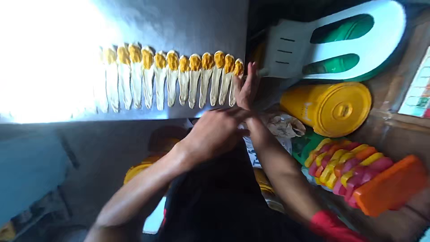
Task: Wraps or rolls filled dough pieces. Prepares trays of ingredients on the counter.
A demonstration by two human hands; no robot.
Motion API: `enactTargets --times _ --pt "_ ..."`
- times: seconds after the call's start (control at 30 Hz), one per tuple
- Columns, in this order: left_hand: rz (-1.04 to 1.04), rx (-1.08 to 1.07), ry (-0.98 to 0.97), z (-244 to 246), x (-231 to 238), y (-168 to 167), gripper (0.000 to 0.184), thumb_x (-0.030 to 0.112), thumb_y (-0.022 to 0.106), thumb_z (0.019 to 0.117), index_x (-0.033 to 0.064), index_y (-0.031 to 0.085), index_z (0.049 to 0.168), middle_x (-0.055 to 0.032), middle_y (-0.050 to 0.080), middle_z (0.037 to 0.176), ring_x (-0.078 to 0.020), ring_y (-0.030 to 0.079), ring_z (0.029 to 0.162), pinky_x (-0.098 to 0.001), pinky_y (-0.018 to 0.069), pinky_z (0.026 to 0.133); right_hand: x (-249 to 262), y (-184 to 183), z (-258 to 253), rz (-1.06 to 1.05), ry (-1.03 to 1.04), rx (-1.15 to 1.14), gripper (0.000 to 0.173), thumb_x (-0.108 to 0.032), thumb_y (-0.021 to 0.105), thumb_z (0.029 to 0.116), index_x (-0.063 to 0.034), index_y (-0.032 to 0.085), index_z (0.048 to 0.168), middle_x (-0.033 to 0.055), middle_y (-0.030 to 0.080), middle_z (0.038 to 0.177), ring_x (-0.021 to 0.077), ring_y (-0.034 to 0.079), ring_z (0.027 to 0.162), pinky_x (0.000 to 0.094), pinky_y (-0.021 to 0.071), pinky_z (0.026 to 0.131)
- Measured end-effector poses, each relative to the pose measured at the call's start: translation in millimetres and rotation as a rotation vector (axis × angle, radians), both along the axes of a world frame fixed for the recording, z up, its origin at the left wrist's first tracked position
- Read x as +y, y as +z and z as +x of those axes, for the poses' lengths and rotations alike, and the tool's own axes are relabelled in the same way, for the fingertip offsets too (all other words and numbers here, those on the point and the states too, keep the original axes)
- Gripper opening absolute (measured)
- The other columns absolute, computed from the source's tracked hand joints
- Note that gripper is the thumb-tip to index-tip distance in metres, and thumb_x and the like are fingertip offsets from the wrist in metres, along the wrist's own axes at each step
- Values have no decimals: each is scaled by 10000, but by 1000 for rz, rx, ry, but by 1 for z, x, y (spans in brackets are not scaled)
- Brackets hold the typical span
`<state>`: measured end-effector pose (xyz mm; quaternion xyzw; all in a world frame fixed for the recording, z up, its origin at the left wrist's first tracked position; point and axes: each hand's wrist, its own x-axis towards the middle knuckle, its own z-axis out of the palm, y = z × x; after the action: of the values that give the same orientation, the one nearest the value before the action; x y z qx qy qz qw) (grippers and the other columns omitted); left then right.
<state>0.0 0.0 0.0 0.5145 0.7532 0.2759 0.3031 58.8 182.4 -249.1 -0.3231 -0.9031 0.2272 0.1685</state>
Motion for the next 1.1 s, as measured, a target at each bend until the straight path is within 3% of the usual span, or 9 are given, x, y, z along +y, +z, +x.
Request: enactTargets --times 0.13,0.3,0.43,0.5,0.57,0.63,0.77,0.93,1.1 --pt "-132 -161 352 -22 -23 -96 320 293 645 1016 153 663 1302 14 729 1153 -100 713 1013 -397 612 917 4 -8 22 125 111 -92 641 -497 576 1009 -140 483 1533 178 388 1624 347 347 1519 615 261 1235" --pt "-203 -24 343 -40 -16 -115 317 301 619 1029 140 667 1298 -15 725 1150 -151 713 1009 -437 604 885 21 15 50 109 349 -203 547 -395 477 1065 -192 444 1572 156 237 1698 341 224 1569 634 229 1238" --pt "-155 62 332 -54 2 -101 308 302 615 1032 141 677 1287 -30 722 1160 -185 705 1038 -450 590 894 34 40 49 -50 360 -21 466 -262 554 1051 -91 525 1484 94 560 1503 253 513 1403 500 385 1191" --pt "-129 82 342 -57 5 -95 298 285 619 1030 132 681 1277 -33 723 1158 -182 703 1041 -440 585 906 37 56 49 -254 304 49 491 -205 531 1070 -64 429 1530 61 716 1244 185 668 1182 424 515 1072" --pt "-118 85 352 -55 4 -93 296 280 621 1030 123 681 1275 -35 719 1140 -174 700 1030 -424 587 904 40 75 46 -585 209 87 540 -223 472 1094 -122 298 1595 70 726 1014 162 726 837 363 642 751" --pt "-131 81 350 -51 0 -95 295 280 613 1033 117 681 1270 -43 719 1143 -186 700 1038 -437 584 908 42 88 41 -905 114 182 564 -223 491 1083 -203 274 1603 91 697 902 191 659 641 341 590 560" --pt "-150 85 311 -39 -11 -101 300 295 603 1035 127 687 1270 -38 718 1122 -196 697 1030 -449 579 905 40 102 34 -1189 -6 305 584 -137 539 991 -249 404 1549 14 591 818 97 549 668 255 496 617" --pt "-117 103 286 -27 -29 -104 296 293 604 1031 132 697 1261 -34 719 1096 -183 696 1016 -429 574 909 34 114 31 -1405 -16 419 669 -68 517 944 -250 371 1571 -6 565 958 121 624 893 361 564 903" --pt "-115 67 338 -29 -44 -102 291 289 614 1033 126 689 1263 -38 718 1137 -173 699 1033 -426 584 922 44 66 17 -897 90 403 764 -167 697 961 -42 273 1584 135 596 1402 248 575 1316 441 512 1099"
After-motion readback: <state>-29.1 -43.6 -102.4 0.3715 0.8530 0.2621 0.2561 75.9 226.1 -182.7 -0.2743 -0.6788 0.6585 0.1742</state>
